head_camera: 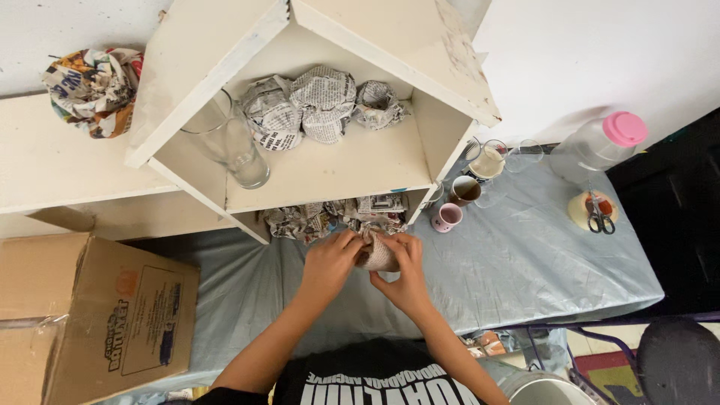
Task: The person unwraps newspaper from ceramic cups stored on a shelf, dips and rinses each cup in a water bucket using a cloth, then wraps the cups in fresh newspaper and places them back on the shelf. They handle the cups one at a time, turning them while washing and folding the newspaper around each cup.
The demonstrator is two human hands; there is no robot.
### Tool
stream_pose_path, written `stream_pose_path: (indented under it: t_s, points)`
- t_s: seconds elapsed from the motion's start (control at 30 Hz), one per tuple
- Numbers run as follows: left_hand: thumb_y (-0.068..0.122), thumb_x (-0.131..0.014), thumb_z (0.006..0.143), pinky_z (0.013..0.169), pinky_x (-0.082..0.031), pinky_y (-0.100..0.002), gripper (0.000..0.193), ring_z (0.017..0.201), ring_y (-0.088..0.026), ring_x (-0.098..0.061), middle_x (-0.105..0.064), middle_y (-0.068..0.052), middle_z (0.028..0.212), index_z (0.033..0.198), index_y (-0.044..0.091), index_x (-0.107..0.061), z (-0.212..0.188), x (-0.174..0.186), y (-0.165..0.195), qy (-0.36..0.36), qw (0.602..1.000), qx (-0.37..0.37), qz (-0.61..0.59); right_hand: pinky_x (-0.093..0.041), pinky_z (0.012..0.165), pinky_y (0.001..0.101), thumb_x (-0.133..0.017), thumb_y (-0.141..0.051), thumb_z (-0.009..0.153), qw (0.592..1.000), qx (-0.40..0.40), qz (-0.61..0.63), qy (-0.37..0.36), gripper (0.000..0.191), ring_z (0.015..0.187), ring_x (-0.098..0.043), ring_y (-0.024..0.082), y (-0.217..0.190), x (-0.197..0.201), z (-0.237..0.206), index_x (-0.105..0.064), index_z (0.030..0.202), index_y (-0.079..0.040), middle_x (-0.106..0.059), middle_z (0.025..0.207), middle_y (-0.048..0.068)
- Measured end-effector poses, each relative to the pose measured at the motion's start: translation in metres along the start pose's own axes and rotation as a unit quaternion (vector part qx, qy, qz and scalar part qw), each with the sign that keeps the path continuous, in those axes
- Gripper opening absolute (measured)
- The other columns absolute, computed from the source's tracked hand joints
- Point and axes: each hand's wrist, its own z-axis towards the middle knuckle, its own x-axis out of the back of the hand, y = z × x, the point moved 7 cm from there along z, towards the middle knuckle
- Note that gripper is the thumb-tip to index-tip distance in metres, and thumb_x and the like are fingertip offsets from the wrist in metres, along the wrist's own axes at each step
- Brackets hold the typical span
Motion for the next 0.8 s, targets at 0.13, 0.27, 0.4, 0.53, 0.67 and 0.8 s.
stream_pose_path:
  t_s: [0.13, 0.27, 0.4, 0.53, 0.67, 0.8]
  points:
    - [0.011, -0.067, 0.095, 0.072, -0.062, -0.031, 0.016, 0.097, -0.015, -0.072, -0.067, -0.005, 0.11, 0.11, 0.007, -0.066, -0.009, -0.019, -0.019, 0.039, 0.956, 0.053, -0.288, -0.058, 0.093, 0.0338, -0.083, 0.002, 0.072, 0.971, -0.105, 0.216, -0.002, 0.076, 0.12, -0.058, 0.023, 0.025, 0.002, -0.009, -0.045, 0.137, -0.009, -0.046, 0.13, 0.01]
    - [0.012, -0.062, 0.103, 0.075, -0.056, -0.029, 0.011, 0.098, -0.014, -0.061, -0.058, -0.003, 0.106, 0.113, 0.006, -0.061, -0.017, -0.068, -0.032, 0.037, 0.823, 0.124, -0.553, -0.058, 0.089, 0.0284, -0.079, 0.005, 0.075, 0.909, -0.206, 0.362, -0.007, 0.084, 0.125, -0.057, 0.016, 0.05, -0.005, -0.026, -0.034, 0.145, -0.01, -0.051, 0.135, 0.005]
    - [0.013, -0.056, 0.11, 0.094, -0.044, -0.03, 0.01, 0.106, -0.014, -0.054, -0.057, -0.005, 0.114, 0.116, 0.004, -0.058, -0.025, -0.086, -0.036, 0.061, 0.778, 0.124, -0.612, -0.057, 0.092, 0.0301, -0.08, 0.008, 0.078, 0.911, -0.226, 0.345, -0.014, 0.075, 0.122, -0.06, 0.019, 0.061, -0.006, -0.038, -0.045, 0.143, -0.004, -0.055, 0.131, 0.007]
    - [0.014, -0.053, 0.107, 0.108, -0.042, -0.035, 0.01, 0.125, -0.019, -0.055, -0.059, -0.007, 0.128, 0.109, 0.005, -0.056, -0.031, -0.07, -0.027, 0.041, 0.772, 0.1, -0.627, -0.056, 0.094, 0.0292, -0.08, 0.01, 0.075, 0.935, -0.169, 0.311, 0.016, 0.079, 0.126, -0.058, 0.019, 0.06, 0.004, -0.041, -0.045, 0.144, -0.003, -0.051, 0.131, 0.005]
    - [0.024, -0.042, 0.11, 0.12, -0.034, -0.04, 0.029, 0.134, -0.026, -0.056, -0.065, -0.013, 0.129, 0.118, 0.004, -0.061, -0.035, -0.033, -0.012, 0.067, 0.897, -0.033, -0.436, -0.054, 0.103, 0.0353, -0.077, 0.008, 0.078, 0.914, -0.194, 0.356, 0.025, 0.081, 0.132, -0.056, 0.02, 0.069, 0.003, -0.048, -0.041, 0.148, -0.005, -0.049, 0.138, 0.006]
    - [0.035, -0.04, 0.11, 0.115, -0.045, -0.041, 0.041, 0.126, -0.025, -0.063, -0.068, -0.011, 0.128, 0.132, 0.005, -0.055, -0.028, -0.055, -0.038, 0.063, 0.855, 0.09, -0.507, -0.047, 0.11, 0.0393, -0.074, -0.009, 0.084, 0.807, -0.284, 0.516, 0.035, 0.077, 0.135, -0.053, 0.021, 0.097, -0.013, -0.072, -0.035, 0.151, -0.012, -0.049, 0.148, 0.008]
